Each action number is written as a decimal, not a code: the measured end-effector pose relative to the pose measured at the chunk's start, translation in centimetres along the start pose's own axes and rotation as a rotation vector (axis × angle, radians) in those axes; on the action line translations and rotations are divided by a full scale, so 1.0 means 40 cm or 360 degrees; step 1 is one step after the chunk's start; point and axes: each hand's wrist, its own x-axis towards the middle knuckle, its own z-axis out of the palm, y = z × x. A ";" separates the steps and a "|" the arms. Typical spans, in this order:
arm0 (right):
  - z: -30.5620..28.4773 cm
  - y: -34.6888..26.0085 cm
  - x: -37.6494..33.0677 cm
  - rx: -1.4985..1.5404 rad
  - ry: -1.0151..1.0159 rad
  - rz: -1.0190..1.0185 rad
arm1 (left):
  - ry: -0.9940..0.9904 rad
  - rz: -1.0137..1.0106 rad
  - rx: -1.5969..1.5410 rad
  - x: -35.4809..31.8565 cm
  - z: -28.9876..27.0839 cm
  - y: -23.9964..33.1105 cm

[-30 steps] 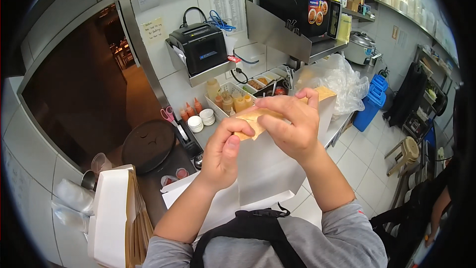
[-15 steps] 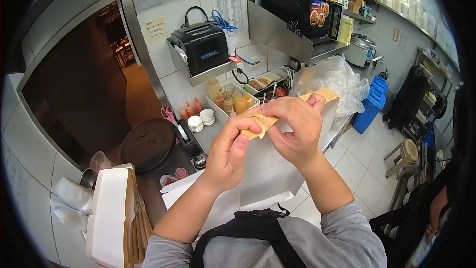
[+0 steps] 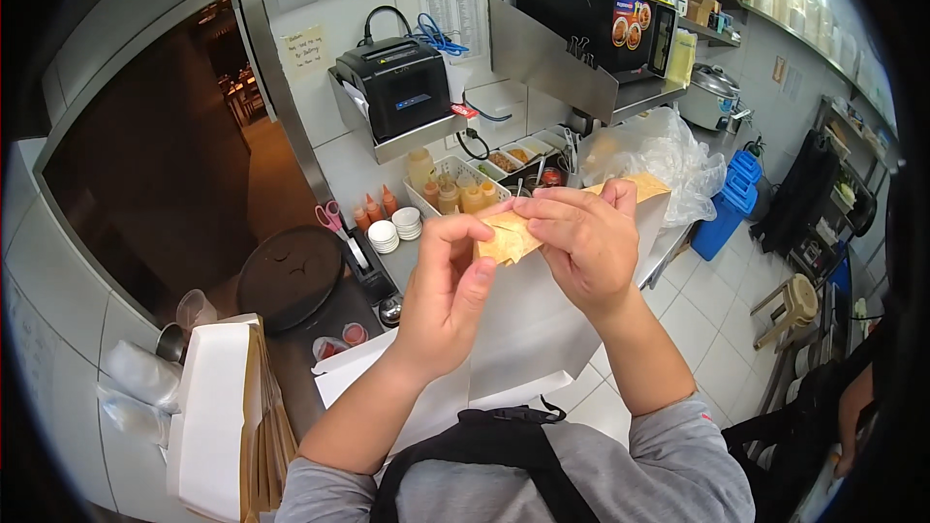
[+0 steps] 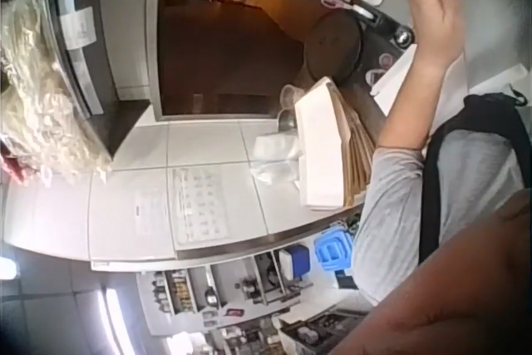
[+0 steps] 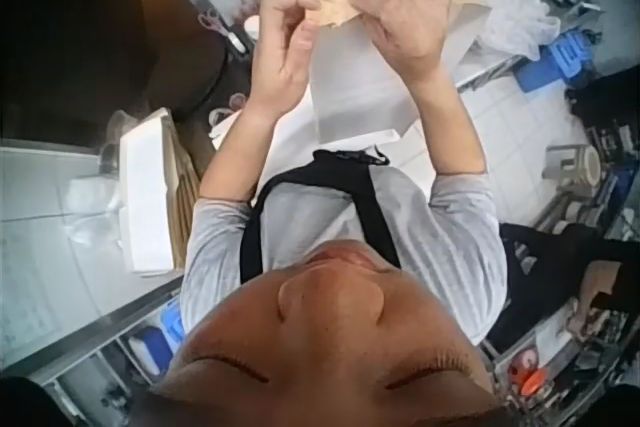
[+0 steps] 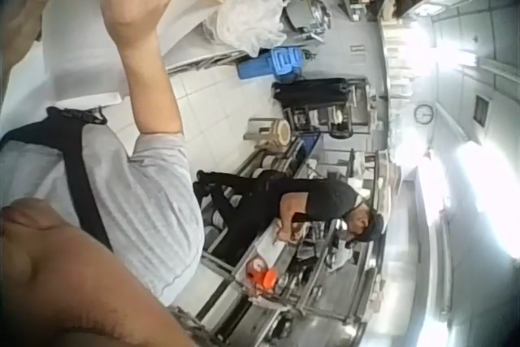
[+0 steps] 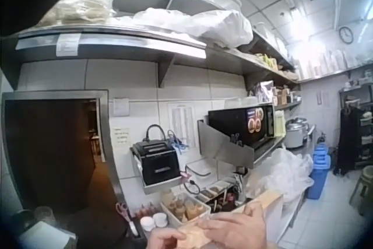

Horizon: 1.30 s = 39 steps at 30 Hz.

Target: The person assembles cardboard takeout boxes by folding the sides and tucking the tabs into the pre-cut slots by hand.

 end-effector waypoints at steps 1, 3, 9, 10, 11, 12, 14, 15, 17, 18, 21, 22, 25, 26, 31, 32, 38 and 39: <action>0.000 0.003 -0.002 0.0003 -0.0005 -0.0022 | -0.0024 0.0010 -0.0023 -0.001 -0.001 -0.003; 0.002 0.007 -0.006 0.0013 -0.0007 -0.0046 | -0.0016 -0.0019 -0.0020 -0.003 0.001 0.002; -0.001 0.004 0.006 -0.0064 -0.0027 -0.0135 | 0.0019 0.0087 0.0128 0.010 -0.007 0.009; -0.004 0.005 0.010 -0.0032 -0.0088 -0.0094 | 0.0005 0.0109 0.0388 0.014 -0.014 0.014; -0.007 0.005 0.016 0.0005 -0.0148 -0.0055 | 0.0005 0.0107 0.0390 0.018 -0.024 0.017; -0.011 0.006 0.023 0.0005 -0.0147 -0.0053 | 0.0012 0.0177 0.0518 0.024 -0.036 0.019; -0.019 0.007 0.040 0.0061 -0.0225 -0.0153 | 0.0021 0.0247 0.0651 0.026 -0.043 0.021; -0.023 0.003 0.046 0.0065 -0.0223 -0.0155 | 0.0051 0.0230 0.0596 0.026 -0.045 0.021; -0.029 -0.006 0.058 0.0144 -0.0275 -0.0048 | 0.0085 0.0214 0.0545 0.020 -0.048 0.016; -0.033 -0.011 0.063 0.0150 -0.0273 -0.0052 | 0.0209 0.0181 0.0389 0.011 -0.050 0.004; -0.037 -0.020 0.064 0.0182 -0.0357 -0.0026 | 0.0329 0.0124 0.0188 0.006 -0.029 0.007; -0.037 -0.022 0.062 0.0175 -0.0345 -0.0030 | 0.0323 0.0101 0.0146 0.008 -0.022 0.016; -0.039 -0.025 0.058 0.0191 -0.0376 0.0007 | 0.0259 0.0193 0.0616 0.018 -0.019 0.030; -0.038 -0.027 0.058 0.0218 -0.0415 0.0044 | 0.0258 0.0203 0.0727 0.019 -0.019 0.030; -0.063 -0.056 0.084 0.0266 -0.0640 0.0255 | 0.0336 0.0110 0.0589 0.009 -0.028 0.020; -0.068 -0.057 0.090 0.0258 -0.0692 0.0284 | 0.0402 0.0121 0.0573 0.011 -0.025 0.022; -0.072 -0.025 0.094 0.0735 -0.1038 0.0737 | 0.0270 -0.0170 0.0306 0.021 -0.030 0.039; -0.067 -0.021 0.095 0.0740 -0.1039 0.0739 | 0.0271 -0.0175 0.0309 0.021 -0.030 0.037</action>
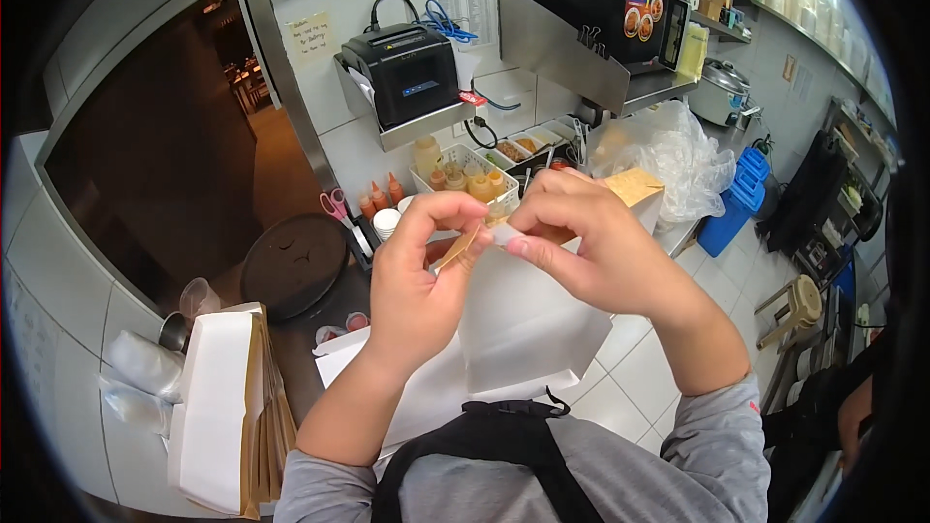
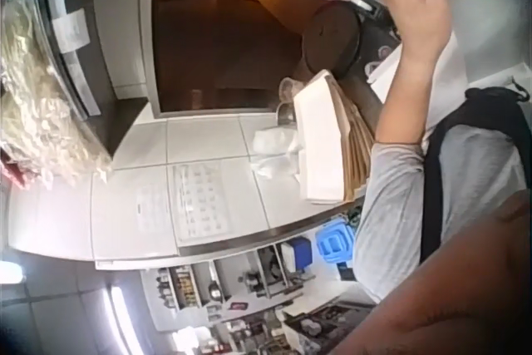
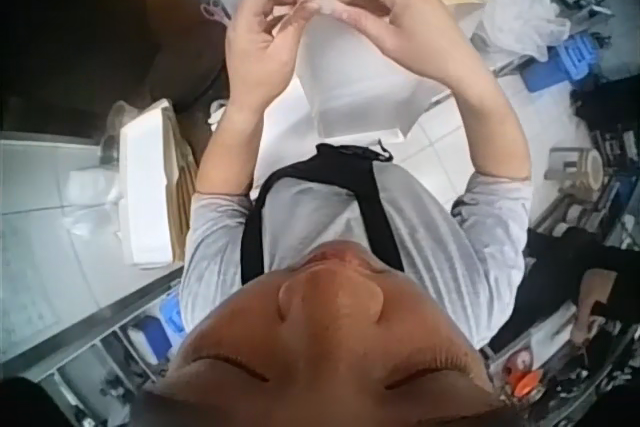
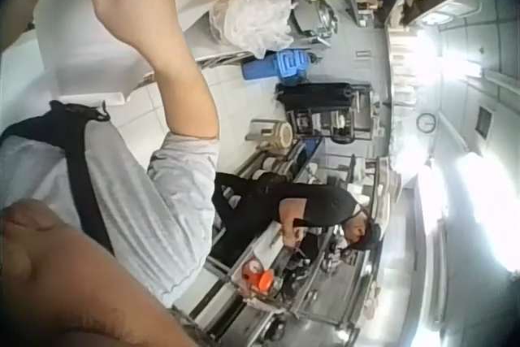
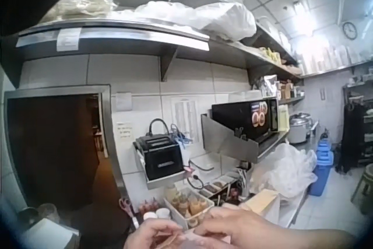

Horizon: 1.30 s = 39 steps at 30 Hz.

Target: The person assembles cardboard takeout boxes by folding the sides and tucking the tabs into the pre-cut slots by hand.

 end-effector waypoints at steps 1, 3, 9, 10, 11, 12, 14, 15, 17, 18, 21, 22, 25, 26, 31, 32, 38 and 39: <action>0.001 0.004 0.006 0.0078 -0.0040 0.0040 | 0.0016 -0.0024 0.0000 0.003 0.002 -0.003; -0.001 0.007 0.012 0.0153 -0.0081 0.0081 | 0.0032 -0.0047 -0.0002 0.006 0.002 -0.007; -0.021 -0.007 0.018 -0.0446 0.0179 -0.0369 | -0.0015 -0.0047 -0.0322 0.004 -0.007 -0.012; -0.021 0.004 0.016 -0.0528 0.0258 -0.0459 | -0.0071 0.0033 -0.0431 -0.001 -0.009 -0.020; -0.021 0.012 0.014 -0.0608 0.0336 -0.0553 | -0.0123 0.0115 -0.0538 -0.008 -0.010 -0.029; -0.022 0.023 0.007 -0.0610 0.0335 -0.0562 | -0.0132 0.0257 -0.0522 -0.013 -0.003 -0.049; -0.020 0.047 -0.008 -0.0767 0.0410 -0.0770 | -0.0150 0.0465 -0.0488 -0.025 0.010 -0.066; -0.013 0.051 -0.008 -0.0768 0.0409 -0.0774 | -0.0127 0.0603 -0.0396 -0.025 0.017 -0.073; 0.004 0.053 -0.008 -0.0903 0.0678 -0.1056 | -0.0021 0.0572 -0.0443 -0.033 0.032 -0.079; 0.017 0.065 -0.008 -0.0980 0.0778 -0.1127 | 0.0082 0.0538 -0.0490 -0.037 0.037 -0.080; 0.024 0.077 -0.021 -0.0997 0.0871 -0.1077 | 0.0022 0.0527 -0.0113 -0.038 0.028 -0.064; 0.027 0.080 -0.022 -0.0995 0.0871 -0.1076 | 0.0021 0.0526 -0.0112 -0.037 0.027 -0.053; 0.032 0.087 -0.025 -0.1012 0.0942 -0.1064 | 0.0003 0.0455 0.0137 -0.035 0.026 -0.033; 0.034 0.085 -0.026 -0.1015 0.0954 -0.1047 | 0.0000 0.0459 0.0175 -0.034 0.024 -0.032; 0.038 0.079 -0.027 -0.1024 0.0972 -0.1036 | 0.0029 0.0585 0.0246 -0.026 0.018 -0.034; 0.039 0.080 -0.027 -0.1039 0.0957 -0.1036 | 0.0008 0.0491 0.0225 -0.028 0.017 -0.029; 0.051 0.086 -0.029 -0.1071 0.0968 -0.0986 | -0.0059 0.0345 0.0217 -0.022 0.012 -0.021; 0.053 0.086 -0.029 -0.1070 0.0988 -0.0950 | -0.0069 0.0413 0.0245 -0.021 0.010 -0.025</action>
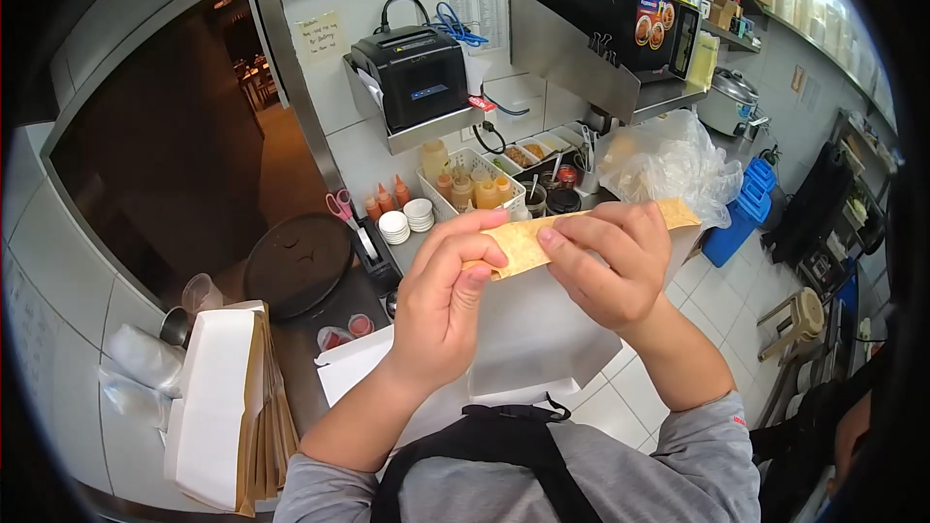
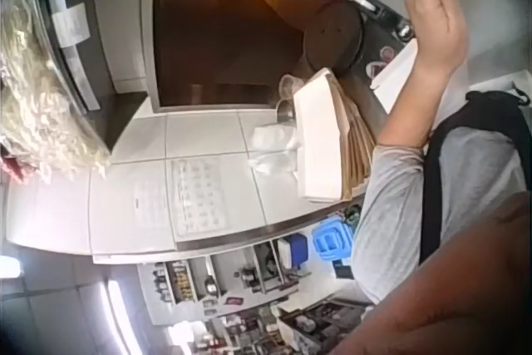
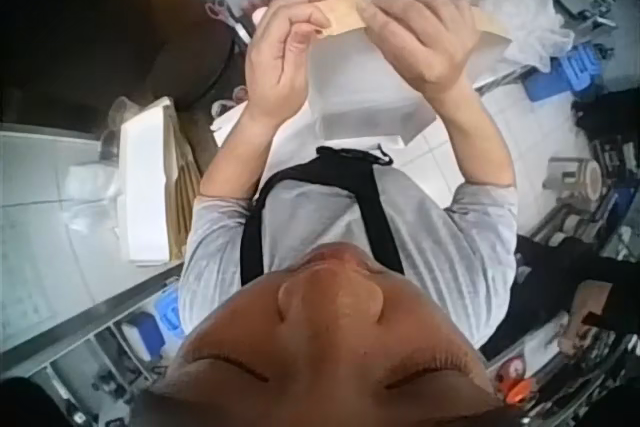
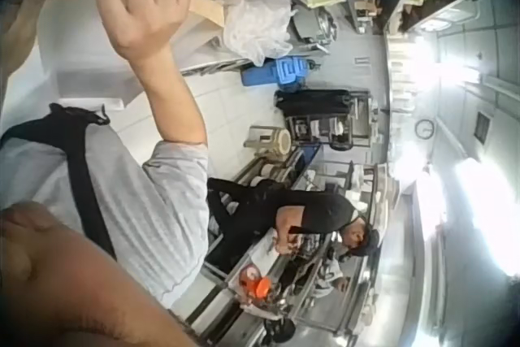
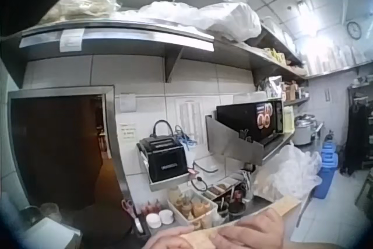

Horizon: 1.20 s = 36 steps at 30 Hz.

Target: The person assembles cardboard takeout boxes by folding the sides and tucking the tabs into the pre-cut slots by hand.

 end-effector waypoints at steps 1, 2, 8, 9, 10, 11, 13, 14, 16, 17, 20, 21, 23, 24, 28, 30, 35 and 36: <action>0.000 -0.003 0.001 0.0002 0.0001 0.0000 | 0.0001 -0.0001 0.0002 -0.002 0.001 -0.002; 0.000 -0.008 0.004 0.0013 -0.0030 0.0070 | 0.0017 0.0011 -0.0007 -0.003 0.004 -0.004; 0.015 -0.017 0.008 0.0028 -0.0103 0.0229 | 0.0039 0.0029 0.0009 -0.006 0.015 -0.007; 0.017 -0.018 0.008 0.0023 -0.0106 0.0271 | 0.0044 0.0032 0.0004 -0.005 0.016 -0.007; 0.018 -0.017 0.006 0.0022 -0.0108 0.0272 | 0.0044 0.0031 0.0003 -0.005 0.019 -0.005; 0.020 -0.017 0.004 0.0026 -0.0119 0.0304 | 0.0042 -0.0024 0.0004 -0.006 0.021 0.001; 0.022 -0.018 0.007 0.0032 -0.0129 0.0333 | 0.0043 -0.0080 0.0007 -0.009 0.023 0.008; 0.023 -0.017 0.008 0.0033 -0.0138 0.0337 | 0.0049 -0.0100 0.0007 -0.010 0.025 0.007; 0.023 -0.016 0.013 0.0038 -0.0147 0.0339 | 0.0057 -0.0121 0.0009 -0.012 0.024 0.003; 0.021 -0.015 0.018 0.0003 -0.0131 0.0265 | 0.0080 -0.0124 0.0006 -0.013 0.020 -0.004; 0.026 -0.008 0.007 -0.0070 -0.0119 0.0146 | 0.0079 -0.0202 -0.0113 -0.009 0.014 0.000; 0.027 -0.004 0.002 -0.0109 -0.0123 0.0103 | 0.0053 -0.0278 -0.0228 -0.008 0.012 0.003; 0.023 -0.003 0.001 -0.0096 -0.0135 0.0102 | 0.0040 -0.0309 -0.0357 -0.011 0.008 -0.003; 0.022 -0.002 0.002 -0.0083 -0.0145 0.0101 | 0.0027 -0.0338 -0.0486 -0.013 0.007 -0.005; 0.019 0.004 0.000 -0.0061 -0.0119 0.0088 | 0.0074 -0.0408 -0.0752 -0.019 0.011 -0.007; 0.015 0.005 0.003 -0.0048 -0.0110 0.0075 | 0.0046 -0.0375 -0.0746 -0.017 0.010 -0.006; 0.018 -0.006 -0.003 -0.0089 -0.0126 0.0027 | 0.0052 -0.0516 -0.0907 -0.012 0.012 -0.005; 0.019 -0.010 0.000 -0.0094 -0.0135 0.0015 | 0.0081 -0.0605 -0.1005 -0.010 0.013 0.000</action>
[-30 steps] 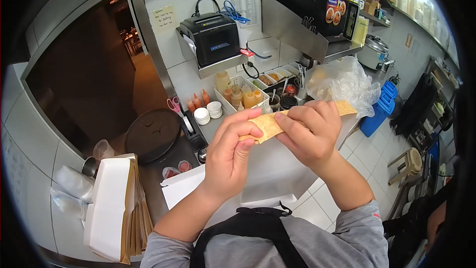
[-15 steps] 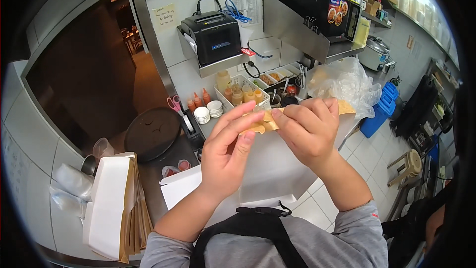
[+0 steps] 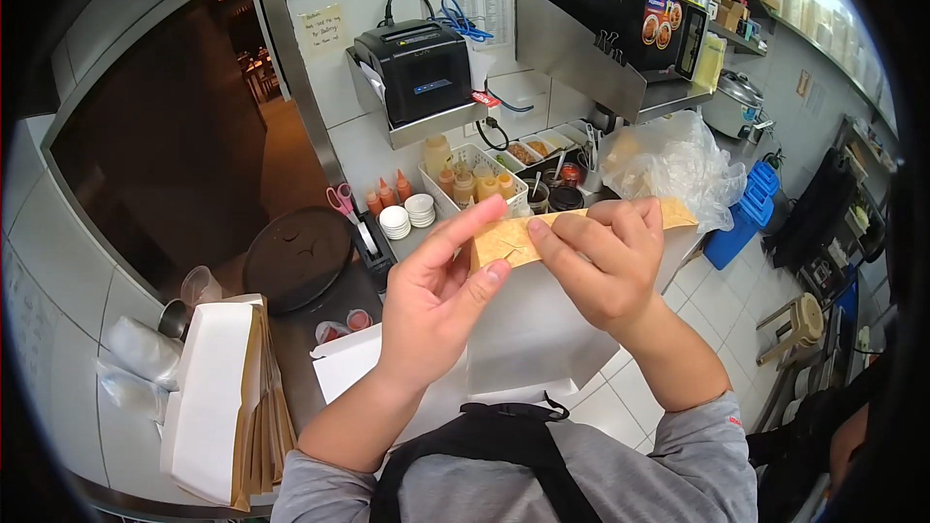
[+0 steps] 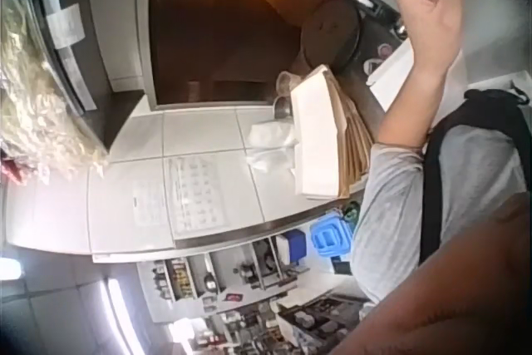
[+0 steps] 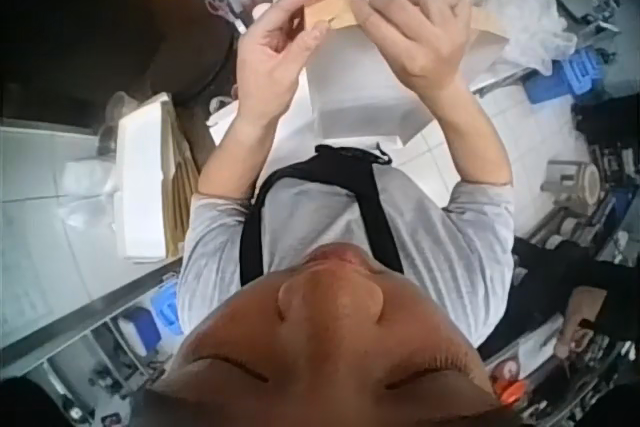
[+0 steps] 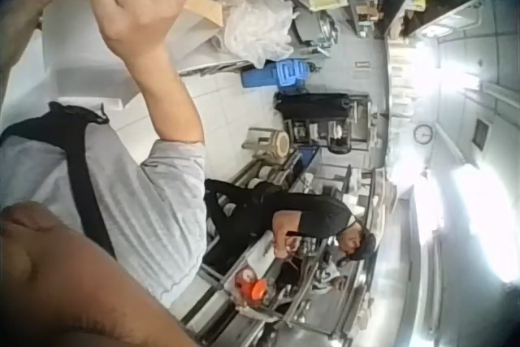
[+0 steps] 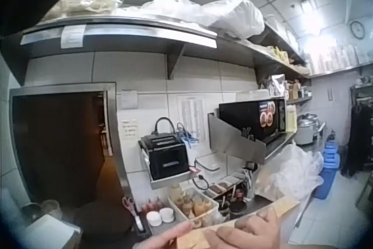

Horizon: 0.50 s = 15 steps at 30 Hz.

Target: The person assembles cardboard takeout boxes by folding the sides and tucking the tabs into the pre-cut slots by hand.

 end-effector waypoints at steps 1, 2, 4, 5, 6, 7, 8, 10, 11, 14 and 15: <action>0.000 -0.006 0.004 0.0006 0.0000 -0.0001 | 0.0005 -0.0001 0.0002 0.001 0.004 0.002; -0.005 -0.013 0.010 -0.0002 -0.0015 0.0000 | 0.0033 -0.0007 0.0015 0.001 0.010 0.003; -0.010 -0.018 0.017 -0.0010 -0.0034 0.0001 | 0.0062 -0.0015 0.0026 0.002 0.021 0.004; -0.010 -0.018 0.020 -0.0001 -0.0027 0.0000 | 0.0095 -0.0012 0.0054 0.001 0.024 0.004; -0.010 -0.018 0.023 0.0007 -0.0021 -0.0001 | 0.0128 -0.0010 0.0081 -0.001 0.026 0.005; -0.012 -0.015 0.026 0.0011 -0.0021 -0.0002 | 0.0132 -0.0011 0.0082 -0.004 0.025 0.005; -0.018 -0.007 0.028 0.0013 -0.0051 -0.0006 | 0.0100 -0.0025 0.0104 -0.007 0.022 0.002; -0.035 0.016 0.034 0.0010 -0.0084 -0.0008 | 0.0063 -0.0040 0.0122 -0.012 0.017 -0.001; -0.043 0.029 0.040 0.0087 -0.0146 0.0013 | 0.0000 -0.0020 0.0017 -0.015 0.011 0.000; -0.061 0.045 0.059 0.0207 -0.0278 0.0050 | -0.0067 -0.0004 -0.0045 -0.013 0.010 -0.004; -0.065 0.049 0.062 0.0249 -0.0350 0.0064 | -0.0071 -0.0007 -0.0005 -0.011 0.013 -0.006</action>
